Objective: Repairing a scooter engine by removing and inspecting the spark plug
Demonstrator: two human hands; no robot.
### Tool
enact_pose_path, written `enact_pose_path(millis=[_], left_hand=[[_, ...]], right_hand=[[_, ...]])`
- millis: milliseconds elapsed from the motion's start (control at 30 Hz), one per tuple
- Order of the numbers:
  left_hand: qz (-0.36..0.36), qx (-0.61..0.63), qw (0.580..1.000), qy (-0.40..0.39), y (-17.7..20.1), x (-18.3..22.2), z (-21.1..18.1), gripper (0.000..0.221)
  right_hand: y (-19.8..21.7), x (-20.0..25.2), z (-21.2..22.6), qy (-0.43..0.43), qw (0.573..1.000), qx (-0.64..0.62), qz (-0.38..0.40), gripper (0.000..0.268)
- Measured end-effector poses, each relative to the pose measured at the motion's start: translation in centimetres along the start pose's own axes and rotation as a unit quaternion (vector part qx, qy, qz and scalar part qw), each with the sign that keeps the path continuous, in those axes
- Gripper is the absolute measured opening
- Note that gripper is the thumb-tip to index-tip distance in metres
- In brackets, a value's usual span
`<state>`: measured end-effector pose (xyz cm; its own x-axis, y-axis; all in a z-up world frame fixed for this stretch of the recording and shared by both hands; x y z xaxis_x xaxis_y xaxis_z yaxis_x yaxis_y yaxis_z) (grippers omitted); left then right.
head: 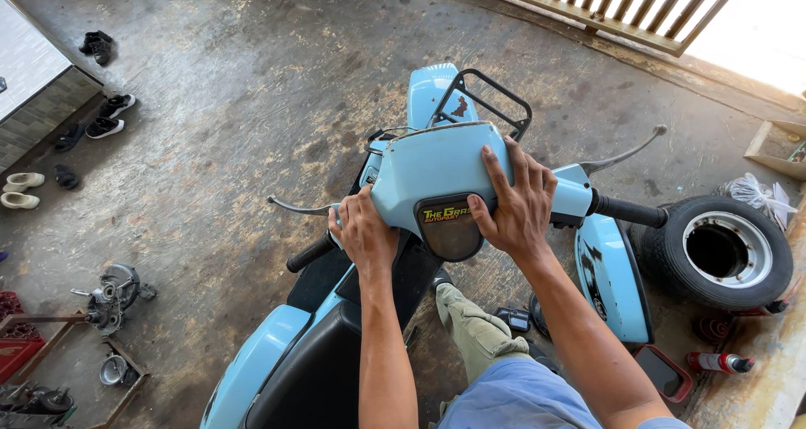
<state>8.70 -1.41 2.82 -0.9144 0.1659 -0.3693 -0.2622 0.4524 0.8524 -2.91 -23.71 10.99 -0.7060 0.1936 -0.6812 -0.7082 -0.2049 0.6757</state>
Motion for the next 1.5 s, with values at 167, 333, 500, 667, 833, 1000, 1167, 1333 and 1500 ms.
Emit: enact_pose_path(millis=[167,333,500,667,833,1000,1167,1333,1500], left_hand=[[-0.003,-0.003,1.000,0.002,-0.3,-1.2,0.9,0.079],[-0.010,-0.003,1.000,0.009,-0.7,-3.8,2.5,0.078],[0.030,-0.050,0.998,0.013,-1.1,-8.5,4.4,0.079],[0.076,0.005,0.997,0.025,-4.5,-15.0,9.0,0.083],[0.123,0.001,0.991,0.057,-9.5,-21.2,15.4,0.085],[0.130,0.025,0.988,0.081,-12.4,-26.2,19.0,0.080],[0.147,0.005,0.985,0.092,-15.2,-29.5,22.4,0.076],[0.172,0.024,0.979,0.107,-16.3,-32.4,23.4,0.080],[0.175,0.048,0.975,0.128,-18.1,-33.9,25.4,0.081]], right_hand=[[-1.1,-1.1,0.3,0.000,1.000,0.001,-0.001,0.069],[-3.0,-3.6,0.8,0.005,1.000,-0.003,0.000,0.068],[-7.7,-8.7,-0.9,-0.051,0.988,-0.040,0.142,0.079],[-13.3,-12.6,-2.2,-0.106,0.955,0.023,0.277,0.088],[-20.4,-17.1,-1.4,-0.108,0.935,0.033,0.335,0.082],[-26.9,-20.9,-1.0,-0.081,0.932,0.052,0.350,0.085],[-31.3,-23.5,-0.2,-0.065,0.930,0.047,0.358,0.087],[-34.4,-25.3,0.1,-0.067,0.922,0.054,0.378,0.088],[-37.1,-26.8,0.7,-0.057,0.915,0.062,0.396,0.088]])
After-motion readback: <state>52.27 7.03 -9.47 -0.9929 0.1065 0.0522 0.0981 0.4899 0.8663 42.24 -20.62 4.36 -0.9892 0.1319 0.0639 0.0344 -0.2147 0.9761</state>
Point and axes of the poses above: each hand's wrist, its own x-axis away from the middle knuckle, its own y-axis out of the back of the hand, z = x × y, the point moved 9 cm from there along -x, towards the middle knuckle, and after that the axes turned 2 degrees about -x, right-handed, at the moved point
